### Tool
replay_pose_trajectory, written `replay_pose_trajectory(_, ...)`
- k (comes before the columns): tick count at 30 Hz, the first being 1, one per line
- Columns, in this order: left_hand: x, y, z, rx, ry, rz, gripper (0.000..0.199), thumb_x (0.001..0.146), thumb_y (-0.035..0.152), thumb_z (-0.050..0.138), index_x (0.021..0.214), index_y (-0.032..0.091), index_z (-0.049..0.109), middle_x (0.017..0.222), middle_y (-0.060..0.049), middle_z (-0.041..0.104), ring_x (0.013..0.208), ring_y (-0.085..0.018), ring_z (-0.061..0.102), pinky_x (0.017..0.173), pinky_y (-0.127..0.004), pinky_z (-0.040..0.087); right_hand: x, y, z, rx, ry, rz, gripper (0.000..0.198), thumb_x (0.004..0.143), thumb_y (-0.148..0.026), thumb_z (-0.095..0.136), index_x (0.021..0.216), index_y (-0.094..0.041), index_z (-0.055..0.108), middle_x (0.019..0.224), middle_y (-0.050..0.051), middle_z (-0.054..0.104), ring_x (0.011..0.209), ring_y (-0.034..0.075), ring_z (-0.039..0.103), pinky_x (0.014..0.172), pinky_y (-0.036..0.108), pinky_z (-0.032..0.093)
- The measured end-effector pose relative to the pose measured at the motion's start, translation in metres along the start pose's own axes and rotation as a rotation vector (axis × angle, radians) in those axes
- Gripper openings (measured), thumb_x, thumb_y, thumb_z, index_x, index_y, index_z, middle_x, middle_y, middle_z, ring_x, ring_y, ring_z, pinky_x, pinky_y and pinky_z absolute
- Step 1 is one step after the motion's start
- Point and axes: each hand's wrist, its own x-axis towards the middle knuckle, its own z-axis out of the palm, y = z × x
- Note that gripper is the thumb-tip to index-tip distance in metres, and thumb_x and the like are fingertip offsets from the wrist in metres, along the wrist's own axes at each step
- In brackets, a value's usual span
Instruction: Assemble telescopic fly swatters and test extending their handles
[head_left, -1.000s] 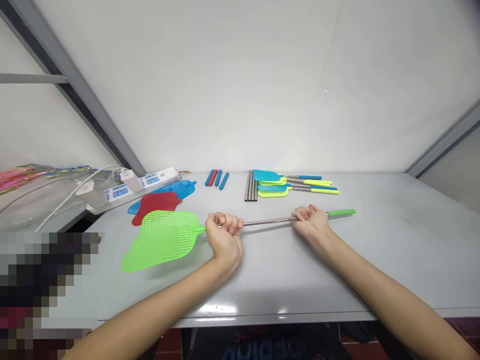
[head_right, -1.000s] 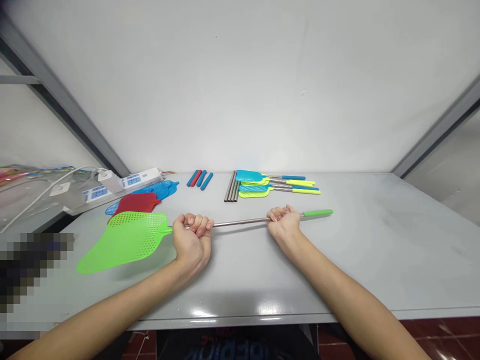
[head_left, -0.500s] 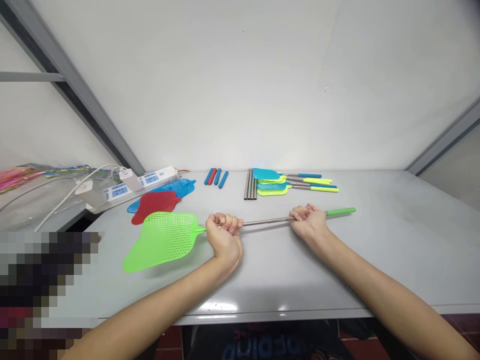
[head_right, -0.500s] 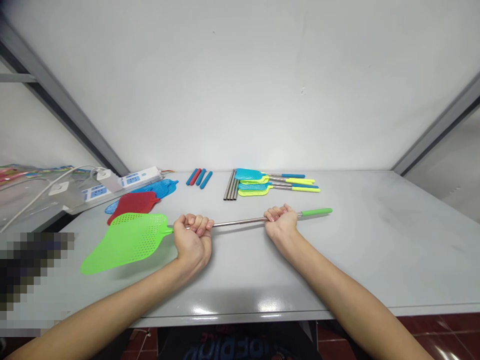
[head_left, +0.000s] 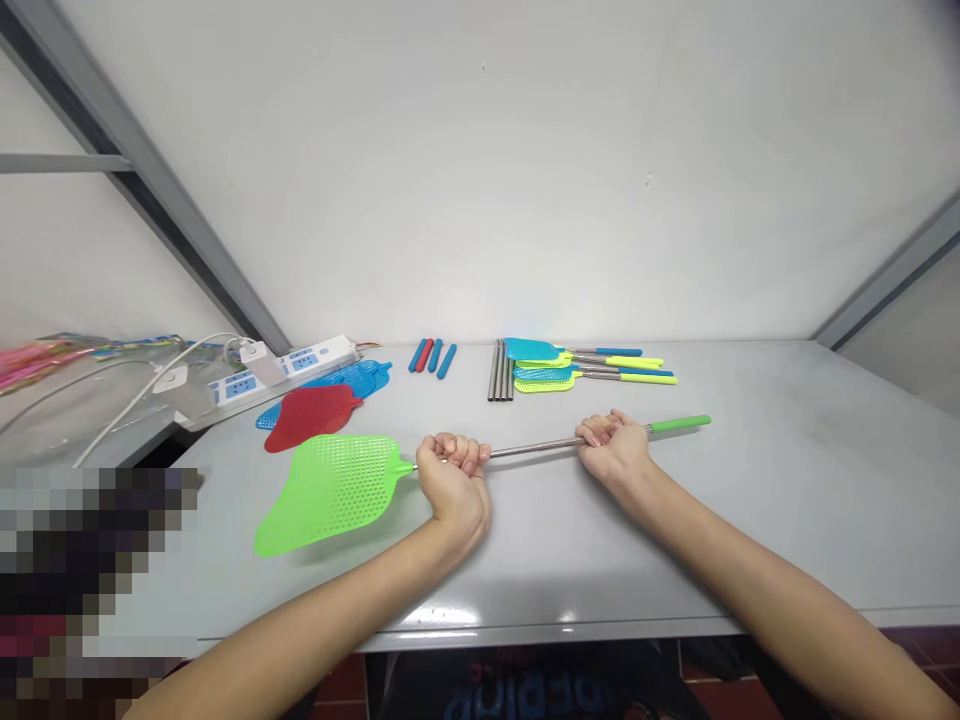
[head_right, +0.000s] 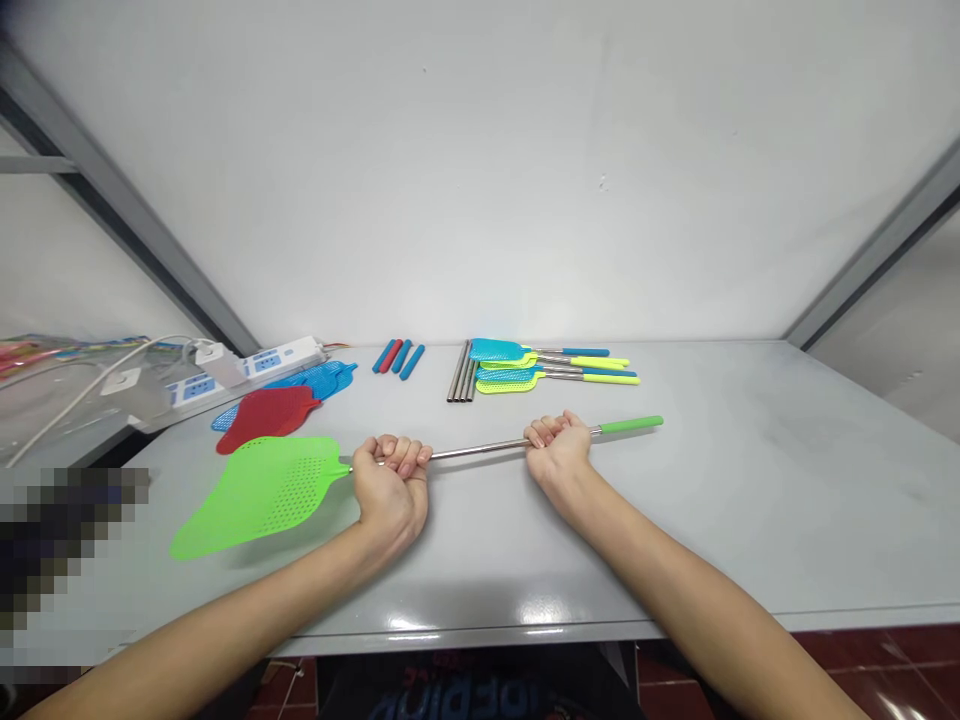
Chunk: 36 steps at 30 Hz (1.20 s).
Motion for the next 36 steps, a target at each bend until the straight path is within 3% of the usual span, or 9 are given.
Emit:
replay_pose_trajectory(10, -0.001, 0.001, 0.003, -0.001, -0.028, -0.027, 0.025, 0.072, 0.023, 0.035, 0.049, 0.018, 0.028, 0.036, 0.009, 0.021, 0.032, -0.005, 0.020, 0.043, -0.021, 0.030, -0.001, -0.005, 0.004, -0.002, -0.005, 0.026, 0.027, 0.073, -0.013, 0.027, 0.053, -0.019, 0.010, 0.035, -0.009, 0.013, 0.027, 0.006, 0.014, 0.026, 0.018, 0.014)
replay_pose_trajectory(16, -0.010, 0.002, 0.008, -0.015, -0.205, -0.102, 0.028, 0.074, 0.025, 0.037, 0.047, 0.017, 0.032, 0.036, 0.008, 0.025, 0.035, -0.006, 0.029, 0.055, -0.026, 0.038, -0.006, -0.006, 0.009, -0.002, -0.163, 0.067, 0.030, 0.074, -0.015, 0.030, 0.051, -0.018, 0.011, 0.037, -0.008, 0.017, 0.029, 0.005, 0.022, 0.030, 0.017, 0.023)
replay_pose_trajectory(22, -0.014, 0.002, 0.007, 0.003, -0.211, -0.114, 0.029, 0.074, 0.025, 0.037, 0.047, 0.016, 0.036, 0.034, 0.007, 0.027, 0.036, -0.007, 0.031, 0.056, -0.027, 0.038, -0.011, 0.003, 0.007, -0.051, -0.258, 0.122, 0.031, 0.076, -0.015, 0.030, 0.050, -0.018, 0.014, 0.038, -0.007, 0.018, 0.030, 0.005, 0.022, 0.031, 0.017, 0.025)
replay_pose_trajectory(28, -0.019, -0.002, 0.002, -0.071, -0.231, -0.109, 0.030, 0.076, 0.024, 0.038, 0.047, 0.016, 0.031, 0.036, 0.007, 0.022, 0.034, -0.006, 0.023, 0.046, -0.022, 0.031, -0.013, 0.014, 0.001, -0.018, -0.138, 0.159, 0.031, 0.081, -0.013, 0.022, 0.051, -0.018, 0.016, 0.038, -0.008, 0.015, 0.028, 0.004, 0.018, 0.030, 0.016, 0.022)
replay_pose_trajectory(36, -0.019, -0.010, 0.002, -0.127, -0.158, -0.155, 0.029, 0.077, 0.024, 0.039, 0.050, 0.017, 0.029, 0.037, 0.008, 0.018, 0.033, -0.005, 0.019, 0.043, -0.021, 0.026, -0.020, 0.020, -0.002, -0.029, -0.139, 0.065, 0.032, 0.085, -0.017, 0.019, 0.053, -0.018, 0.018, 0.040, -0.009, 0.017, 0.028, 0.003, 0.020, 0.029, 0.016, 0.022)
